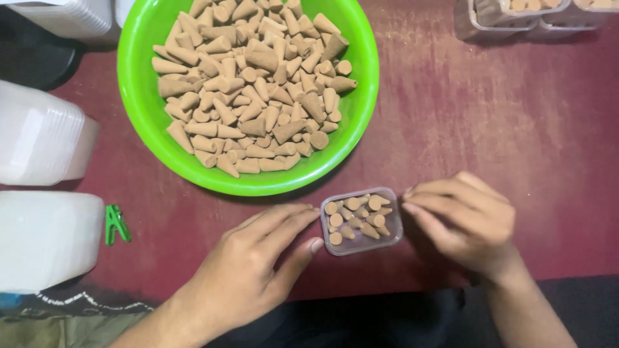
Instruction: The person transfers small, cone-shaped clay pieces from a green bowl into a small transparent plastic container. They pick up pieces one by one or in small handfuls and place them into the container, arranging them to fit.
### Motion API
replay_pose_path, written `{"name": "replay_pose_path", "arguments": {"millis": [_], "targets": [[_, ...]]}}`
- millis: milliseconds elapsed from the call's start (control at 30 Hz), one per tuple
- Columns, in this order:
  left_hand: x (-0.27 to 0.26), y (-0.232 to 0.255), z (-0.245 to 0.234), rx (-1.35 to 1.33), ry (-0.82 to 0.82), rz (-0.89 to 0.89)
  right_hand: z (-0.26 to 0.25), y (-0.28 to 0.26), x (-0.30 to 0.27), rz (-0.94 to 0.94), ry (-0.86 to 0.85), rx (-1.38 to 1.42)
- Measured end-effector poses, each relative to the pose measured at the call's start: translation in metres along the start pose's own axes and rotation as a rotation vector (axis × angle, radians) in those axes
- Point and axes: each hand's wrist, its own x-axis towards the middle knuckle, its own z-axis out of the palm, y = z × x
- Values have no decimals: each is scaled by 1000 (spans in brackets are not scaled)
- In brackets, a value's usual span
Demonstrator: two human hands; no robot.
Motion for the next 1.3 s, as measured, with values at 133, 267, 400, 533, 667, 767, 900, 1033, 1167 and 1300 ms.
{"name": "replay_pose_path", "arguments": {"millis": [133,267,400,533,667,767,900,1033,1167,1300], "targets": [[17,5,-26,96,125,100,5,41,-21,127,81,40],[44,-20,-35,284,184,146,13,61,-31,279,146,42],[74,-57,-34,460,107,14,14,67,-33,275,152,11],[94,-71,-32,574,-21,-180,12,66,-32,255,163,3],[102,-70,-34,561,-159,-270,14,67,-33,178,152,-11],[106,-71,-33,578,-185,-275,15,70,-32,120,150,-2],[111,-54,-33,614,-234,-341,12,70,-32,94,151,-4],[113,-52,-35,565,-239,-389,10,72,-33,91,180,-9],[116,-41,-35,462,-166,-310,7,71,-33,78,204,15],[118,-49,-22,442,-79,-164,9,80,-35,80,268,90]]}}
